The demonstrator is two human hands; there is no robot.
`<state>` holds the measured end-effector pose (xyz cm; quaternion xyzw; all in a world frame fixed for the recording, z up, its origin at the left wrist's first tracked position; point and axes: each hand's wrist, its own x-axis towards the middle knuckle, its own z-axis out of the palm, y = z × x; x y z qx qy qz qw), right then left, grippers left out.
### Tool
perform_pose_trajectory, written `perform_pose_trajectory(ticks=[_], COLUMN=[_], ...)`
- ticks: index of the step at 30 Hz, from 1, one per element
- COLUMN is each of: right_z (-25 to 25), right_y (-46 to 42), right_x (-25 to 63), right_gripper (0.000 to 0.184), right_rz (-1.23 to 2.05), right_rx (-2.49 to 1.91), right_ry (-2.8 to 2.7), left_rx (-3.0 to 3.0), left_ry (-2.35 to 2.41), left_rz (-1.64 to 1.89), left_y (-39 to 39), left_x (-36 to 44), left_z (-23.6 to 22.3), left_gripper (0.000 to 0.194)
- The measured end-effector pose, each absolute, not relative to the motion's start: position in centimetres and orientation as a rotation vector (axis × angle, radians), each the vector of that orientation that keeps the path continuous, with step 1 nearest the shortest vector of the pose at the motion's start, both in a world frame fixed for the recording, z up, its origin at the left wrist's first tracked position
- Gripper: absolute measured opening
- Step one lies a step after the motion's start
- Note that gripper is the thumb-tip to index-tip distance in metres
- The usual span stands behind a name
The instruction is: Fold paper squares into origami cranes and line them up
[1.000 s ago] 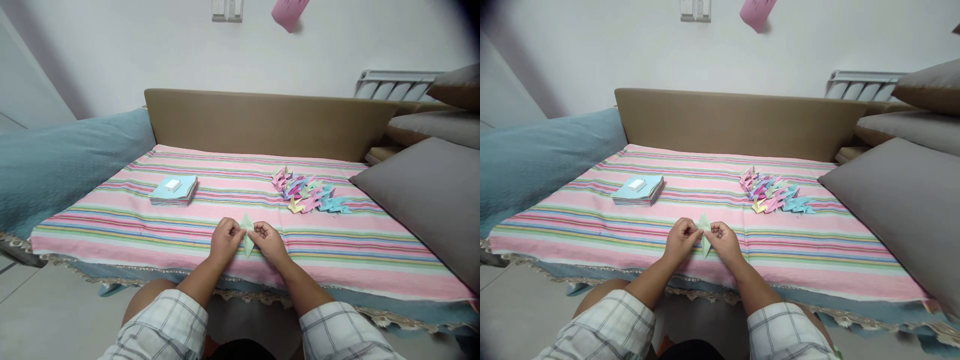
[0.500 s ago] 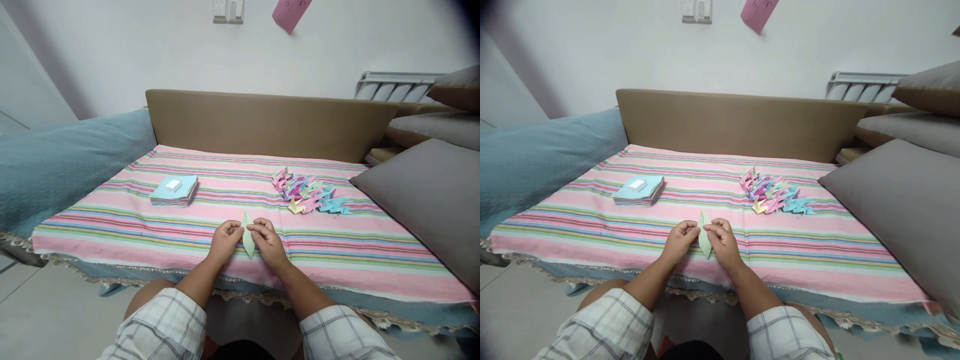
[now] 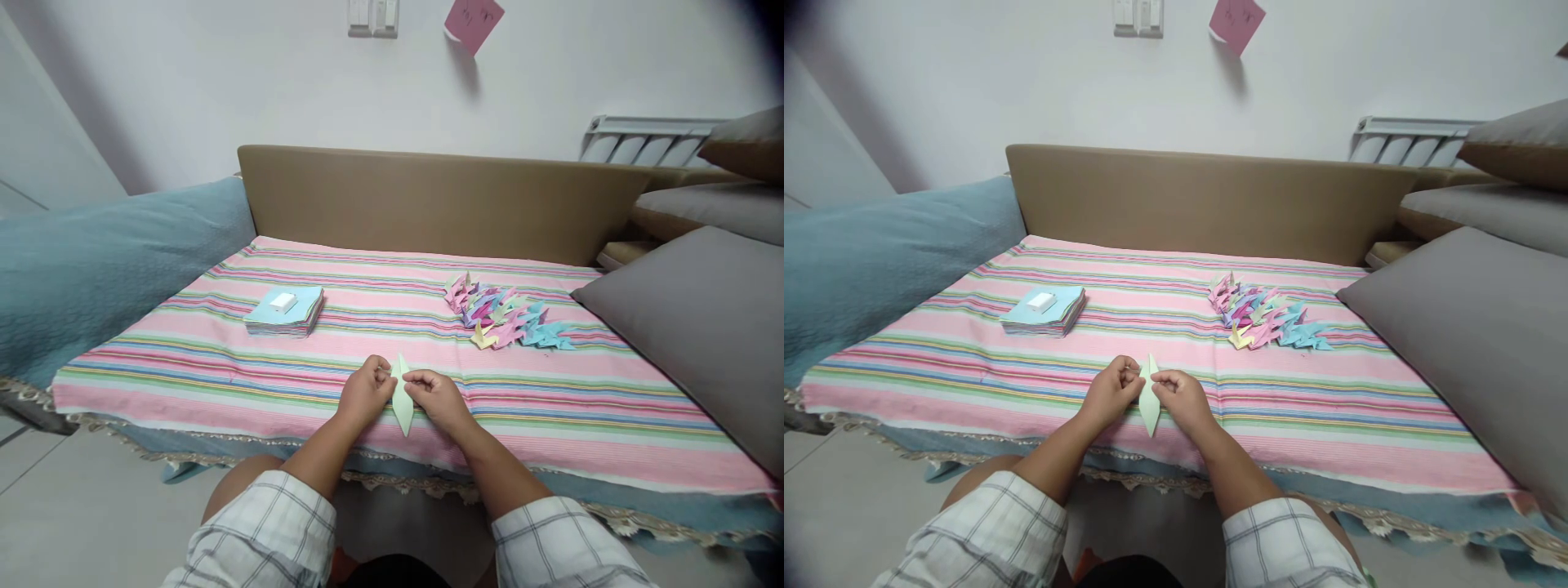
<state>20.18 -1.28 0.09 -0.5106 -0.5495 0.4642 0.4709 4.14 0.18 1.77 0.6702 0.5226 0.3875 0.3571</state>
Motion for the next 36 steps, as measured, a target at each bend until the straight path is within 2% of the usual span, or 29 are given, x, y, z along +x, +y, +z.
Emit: perform_pose_trajectory(ticks=[3,5,10,13,19,22,29,36], right_z=[0.2,0.1,-0.3,-0.2,-0.1,-0.1,0.8,0.5], right_y=[-1.4,-1.5,-1.3,-1.1,-0.9,-0.9,-1.4,-1.2], right_x=[20.4,20.5,20.9,21.4,22.6,22.9,23.0,22.9], right_gripper=[0.016,0.016,0.017,0.018,0.032,0.031,0.030,0.021], right_rz=[0.863,0.686,0.402,0.388,0.366,0.363,0.448,0.402], right_rx=[-1.344,-1.362,-1.294,-1.152,-1.012,-1.005,-1.014,-1.060], right_ry=[-1.611,-1.775,-1.976,-2.123,-2.212,-2.225,-2.249,-2.238], left_rx=[2.008,2.155,2.456,2.495,2.520,2.561,2.587,2.493], left_ry=[1.521,1.585,1.537,1.412,1.174,1.113,1.035,1.020], left_rz=[0.778,0.653,0.643,0.637,0.605,0.561,0.592,0.631], left_y=[-0.2,-0.4,-0.3,-0.1,-0.4,-0.6,-0.2,0.1], left_x=[4.0,4.1,4.5,4.4,3.3,2.9,2.5,2.6], left_z=[2.0,2.1,1.8,1.7,2.4,2.6,2.6,2.7], left_gripper=[0.016,0.011,0.005,0.014,0.025,0.032,0.021,0.010])
